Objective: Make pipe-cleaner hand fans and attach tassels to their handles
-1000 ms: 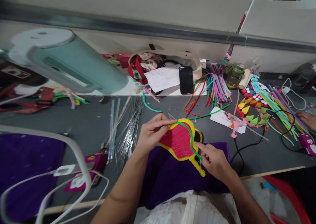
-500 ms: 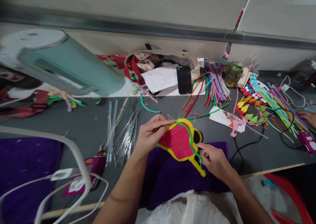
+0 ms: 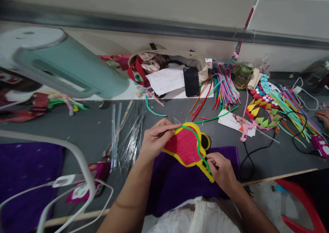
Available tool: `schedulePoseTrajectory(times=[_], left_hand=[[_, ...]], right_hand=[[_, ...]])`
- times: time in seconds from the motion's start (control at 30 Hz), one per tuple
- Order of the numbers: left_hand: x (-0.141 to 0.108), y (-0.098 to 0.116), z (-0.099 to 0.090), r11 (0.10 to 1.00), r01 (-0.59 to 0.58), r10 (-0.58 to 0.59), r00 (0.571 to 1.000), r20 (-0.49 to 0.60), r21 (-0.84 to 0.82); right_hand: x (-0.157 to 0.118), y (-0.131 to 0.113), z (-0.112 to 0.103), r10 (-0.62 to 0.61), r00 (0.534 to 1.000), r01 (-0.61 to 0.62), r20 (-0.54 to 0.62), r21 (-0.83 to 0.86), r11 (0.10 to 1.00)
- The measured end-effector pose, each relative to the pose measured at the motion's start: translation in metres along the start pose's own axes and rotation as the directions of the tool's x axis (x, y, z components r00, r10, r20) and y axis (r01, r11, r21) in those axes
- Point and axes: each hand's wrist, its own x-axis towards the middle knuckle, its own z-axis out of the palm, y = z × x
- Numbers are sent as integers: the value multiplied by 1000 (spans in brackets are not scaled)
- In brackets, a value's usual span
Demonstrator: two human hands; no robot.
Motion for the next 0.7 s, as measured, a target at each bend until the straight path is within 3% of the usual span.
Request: schedulePoseTrajectory(times=[0.23, 0.4, 0.7], left_hand=[[-2, -1, 0, 1000, 5, -5, 1000, -13, -7], [-2, 1, 0, 1000, 8, -8, 1000, -14, -11], [0, -1, -1, 1000, 14, -14, 1000, 6, -18]], right_hand=[[-7, 1, 12, 21, 996, -17, -83, 42, 999], [-6, 5, 10, -3, 997, 4, -73, 8, 1000], [13, 4, -10, -131, 972, 148, 196, -70, 987]])
